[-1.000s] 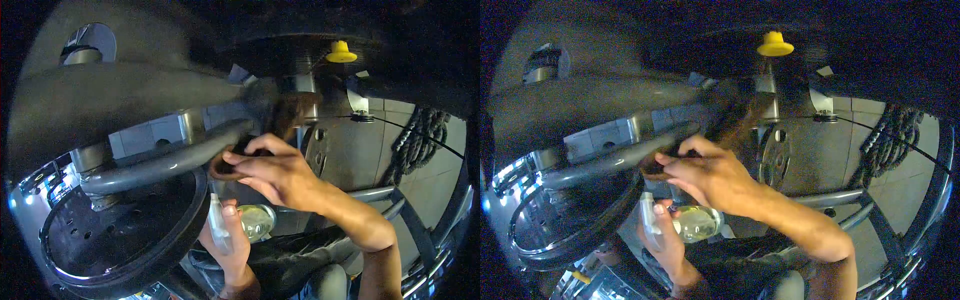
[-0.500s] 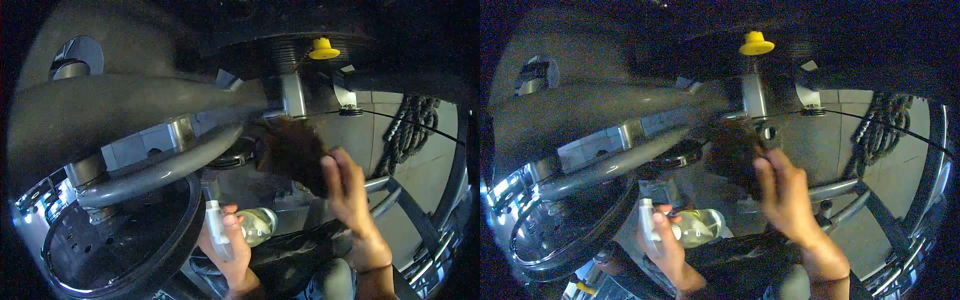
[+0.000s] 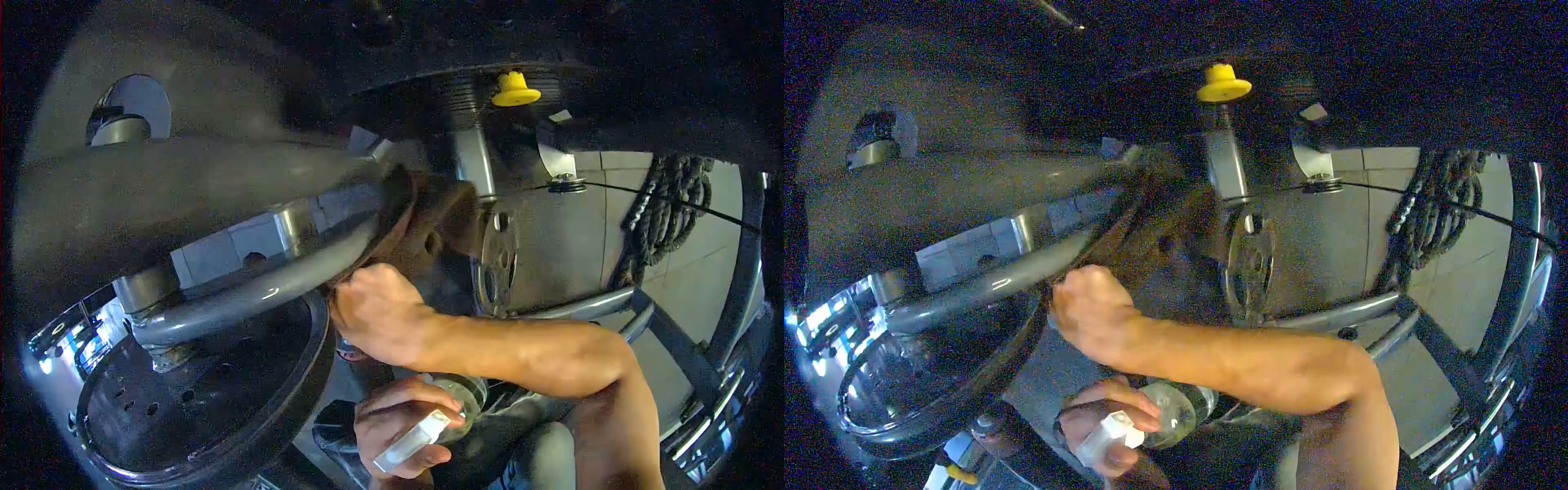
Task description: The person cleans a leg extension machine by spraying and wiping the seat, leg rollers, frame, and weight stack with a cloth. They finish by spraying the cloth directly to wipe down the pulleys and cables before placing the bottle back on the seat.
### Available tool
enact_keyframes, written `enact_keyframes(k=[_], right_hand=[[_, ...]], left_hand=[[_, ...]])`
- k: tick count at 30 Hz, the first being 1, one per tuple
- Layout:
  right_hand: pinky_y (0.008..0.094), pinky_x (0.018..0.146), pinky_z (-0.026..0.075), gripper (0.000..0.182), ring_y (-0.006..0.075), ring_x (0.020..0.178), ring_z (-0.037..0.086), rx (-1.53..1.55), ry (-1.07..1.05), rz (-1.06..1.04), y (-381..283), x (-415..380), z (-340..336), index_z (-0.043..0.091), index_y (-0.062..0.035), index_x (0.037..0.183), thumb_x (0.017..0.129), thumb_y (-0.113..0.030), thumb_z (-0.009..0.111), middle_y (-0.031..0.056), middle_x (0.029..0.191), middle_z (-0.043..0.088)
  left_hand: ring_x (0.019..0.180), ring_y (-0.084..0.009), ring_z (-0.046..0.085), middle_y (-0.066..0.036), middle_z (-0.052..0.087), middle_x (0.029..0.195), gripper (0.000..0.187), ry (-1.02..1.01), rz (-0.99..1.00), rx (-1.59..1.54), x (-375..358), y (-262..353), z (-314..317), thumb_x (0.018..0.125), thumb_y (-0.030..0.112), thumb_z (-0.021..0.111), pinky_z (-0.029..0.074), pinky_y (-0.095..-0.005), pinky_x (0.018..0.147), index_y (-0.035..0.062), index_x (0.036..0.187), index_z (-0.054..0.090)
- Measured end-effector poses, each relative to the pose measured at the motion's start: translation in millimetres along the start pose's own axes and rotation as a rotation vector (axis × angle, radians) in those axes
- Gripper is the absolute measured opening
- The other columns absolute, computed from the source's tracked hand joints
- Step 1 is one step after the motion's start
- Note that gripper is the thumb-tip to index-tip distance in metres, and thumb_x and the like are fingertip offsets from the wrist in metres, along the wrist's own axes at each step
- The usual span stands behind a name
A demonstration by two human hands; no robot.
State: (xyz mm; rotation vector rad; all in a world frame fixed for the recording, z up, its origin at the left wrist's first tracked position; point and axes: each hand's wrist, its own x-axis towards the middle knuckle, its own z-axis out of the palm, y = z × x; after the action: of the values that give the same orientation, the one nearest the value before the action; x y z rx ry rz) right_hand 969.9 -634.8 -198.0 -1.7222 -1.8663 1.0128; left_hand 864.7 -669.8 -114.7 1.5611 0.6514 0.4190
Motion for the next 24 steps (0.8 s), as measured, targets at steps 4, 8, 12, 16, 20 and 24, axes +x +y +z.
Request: enact_keyframes(k=[4,8,12,16,20,24], right_hand=[[0.0344,0.052,0.049,0.019,0.0234,0.058,0.063,-0.018,0.283,-0.161,0,4,22,0.064,-0.0133,0.060,0.077,-0.019,0.059,0.0079,0.064,0.064],[0.0352,0.054,0.051,0.018,0.0239,0.059,0.064,-0.064,0.129,-0.231,22,4,25,0.062,-0.0127,0.058,0.075,-0.017,0.060,0.0086,0.068,0.064],[0.0409,0.059,0.049,0.005,0.0288,0.062,0.062,0.262,0.480,-0.071,65,-38,32,0.066,-0.0075,0.076,0.072,-0.010,0.067,0.0125,0.072,0.063],[0.0431,0.092,0.036,0.023,0.0285,0.106,0.051,0.215,0.658,0.186,71,-78,21,0.069,-0.0137,0.093,0.071,-0.008,0.073,0.0060,0.117,0.060],[0.0489,0.084,0.038,0.019,0.0346,0.099,0.053,-0.040,0.621,0.358,67,-113,-6,0.066,-0.0125,0.093,0.075,-0.011,0.072,0.0096,0.105,0.063],[0.0403,0.068,0.048,0.014,0.0330,0.077,0.062,0.435,0.426,0.293,45,-141,-71,0.064,-0.0038,0.091,0.084,-0.015,0.068,0.0138,0.081,0.064]], left_hand=[[0.072,-0.0230,0.065,-0.009,0.067,0.089,0.046,-0.122,-0.105,-0.024,-1,8,2,0.078,0.047,0.070,0.051,-0.0315,0.064,0.0021,0.082,0.070],[0.075,-0.0236,0.065,-0.009,0.067,0.090,0.042,-0.118,-0.109,-0.027,-4,5,13,0.079,0.045,0.069,0.052,-0.0336,0.066,0.0035,0.082,0.069],[0.069,-0.0240,0.065,-0.012,0.067,0.082,0.048,-0.068,-0.111,-0.110,2,3,23,0.075,0.048,0.072,0.049,-0.0324,0.061,0.0005,0.077,0.070],[0.074,-0.0244,0.065,-0.010,0.067,0.086,0.042,-0.163,-0.141,-0.124,4,2,18,0.077,0.044,0.071,0.050,-0.0337,0.066,0.0022,0.082,0.069],[0.079,-0.0246,0.066,-0.012,0.065,0.100,0.039,-0.170,-0.200,-0.069,1,-1,17,0.078,0.042,0.072,0.052,-0.0350,0.070,0.0030,0.083,0.069],[0.078,-0.0224,0.062,-0.021,0.052,0.121,0.041,0.193,-0.133,0.229,9,-6,27,0.074,0.041,0.076,0.051,-0.0352,0.069,0.0014,0.081,0.070]])
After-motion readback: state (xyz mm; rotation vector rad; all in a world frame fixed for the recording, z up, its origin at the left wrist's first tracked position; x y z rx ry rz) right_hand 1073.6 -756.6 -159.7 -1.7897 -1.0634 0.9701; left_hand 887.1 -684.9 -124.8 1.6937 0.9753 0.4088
